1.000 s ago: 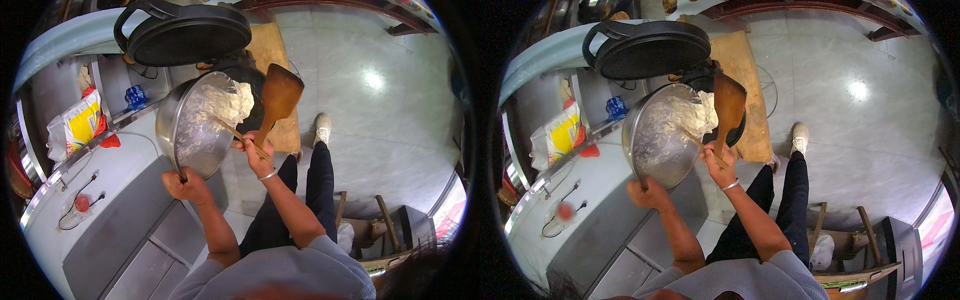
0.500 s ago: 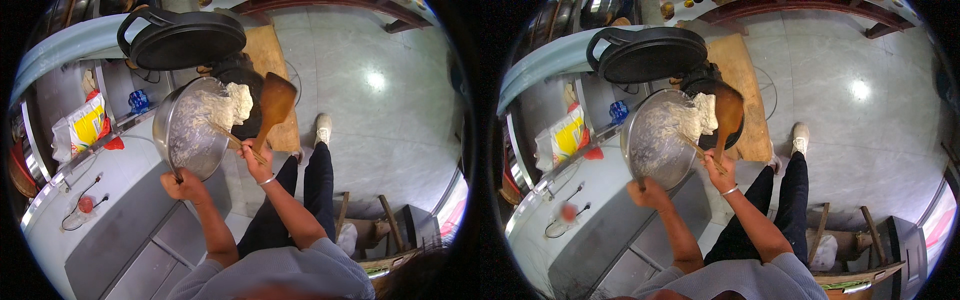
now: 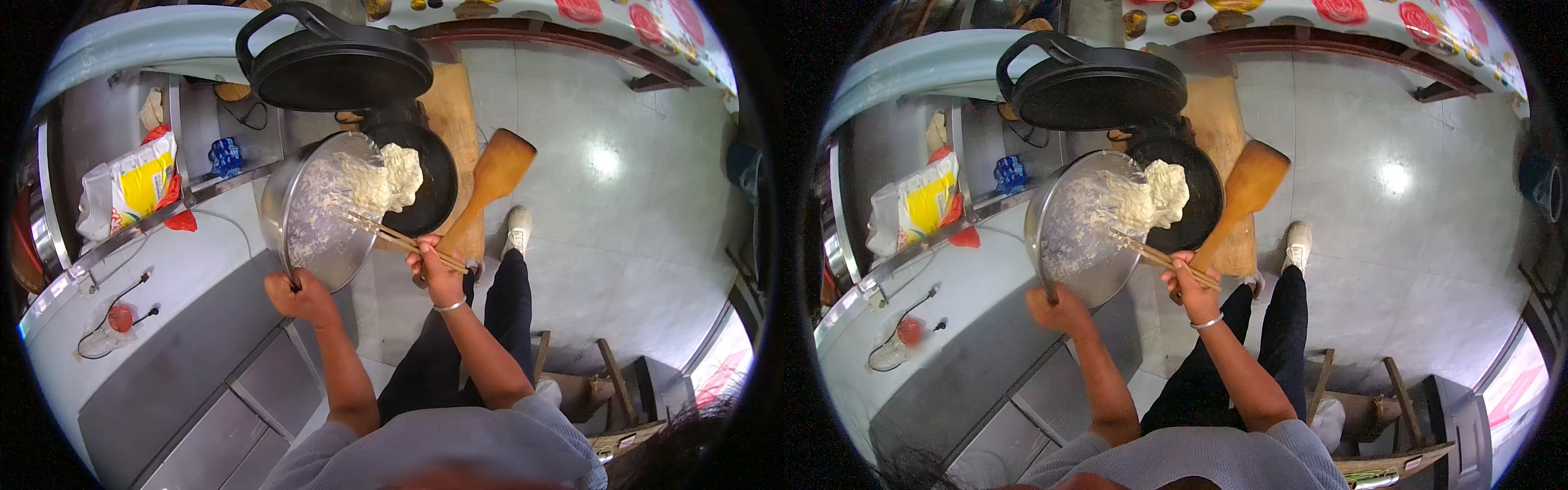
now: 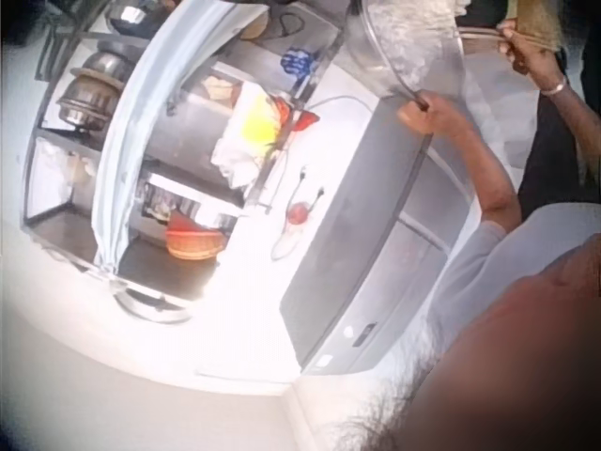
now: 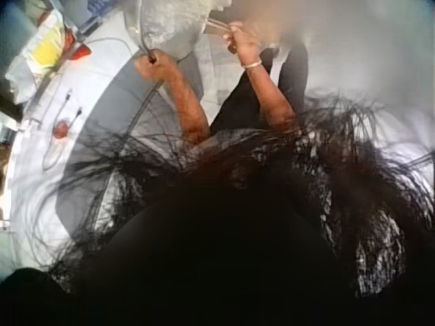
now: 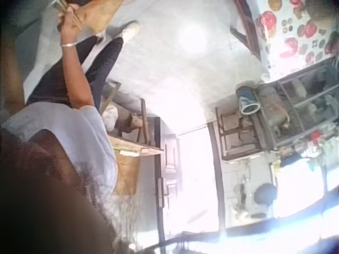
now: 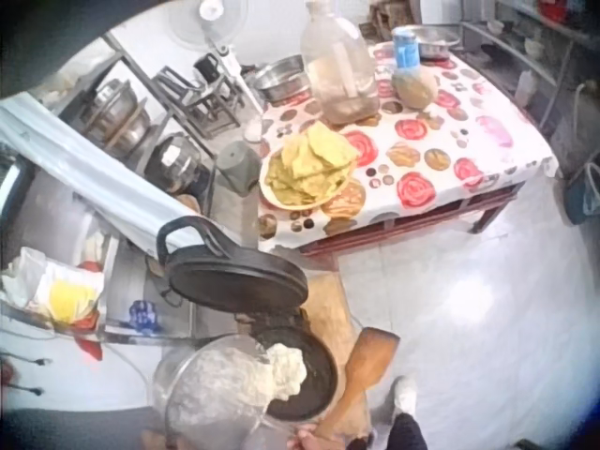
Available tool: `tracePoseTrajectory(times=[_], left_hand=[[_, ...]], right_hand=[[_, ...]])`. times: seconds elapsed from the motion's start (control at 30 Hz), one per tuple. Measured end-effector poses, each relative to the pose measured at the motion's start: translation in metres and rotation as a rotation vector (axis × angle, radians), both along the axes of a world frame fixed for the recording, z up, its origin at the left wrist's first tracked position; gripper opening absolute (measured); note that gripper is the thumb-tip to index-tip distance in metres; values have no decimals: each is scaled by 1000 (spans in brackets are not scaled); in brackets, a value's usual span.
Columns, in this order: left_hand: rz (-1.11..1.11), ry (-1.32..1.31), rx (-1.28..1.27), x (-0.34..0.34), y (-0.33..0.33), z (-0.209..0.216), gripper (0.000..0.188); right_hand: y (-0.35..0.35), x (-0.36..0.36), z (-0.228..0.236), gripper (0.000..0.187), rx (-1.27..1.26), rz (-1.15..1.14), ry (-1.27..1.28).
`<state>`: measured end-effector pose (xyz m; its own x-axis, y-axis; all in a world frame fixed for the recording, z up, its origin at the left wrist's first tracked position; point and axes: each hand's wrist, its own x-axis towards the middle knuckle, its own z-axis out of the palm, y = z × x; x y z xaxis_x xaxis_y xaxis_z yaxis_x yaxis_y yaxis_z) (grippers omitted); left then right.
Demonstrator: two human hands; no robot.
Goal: The person cooks a pancake in an electric griddle. They remove a finished pancake, pour oil into the griddle, and then scoop batter from a metal bowl to spread it evenly across the cooking surface using a wooden spatula.
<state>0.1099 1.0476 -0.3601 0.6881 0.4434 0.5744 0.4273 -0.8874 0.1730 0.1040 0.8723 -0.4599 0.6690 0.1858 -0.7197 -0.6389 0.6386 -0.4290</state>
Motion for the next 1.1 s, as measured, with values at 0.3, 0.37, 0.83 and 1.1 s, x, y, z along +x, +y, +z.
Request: tracePoseTrajectory(times=[0.3,0.37,0.83,1.1], left_hand=[[62,23,-12,-3,11,0,26],[55,-4,-32,-9,18,-3,27],[138,-87,-316,-20,24,-14,36],[8,-151,-486,-51,58,-45,41]], right_hand=[[-7,5,3,12,-107,24,15],[-9,6,8,11,-150,29,-26],[97,25,96,16,-553,51,-749],[128,39,120,17,-444,152,-906]])
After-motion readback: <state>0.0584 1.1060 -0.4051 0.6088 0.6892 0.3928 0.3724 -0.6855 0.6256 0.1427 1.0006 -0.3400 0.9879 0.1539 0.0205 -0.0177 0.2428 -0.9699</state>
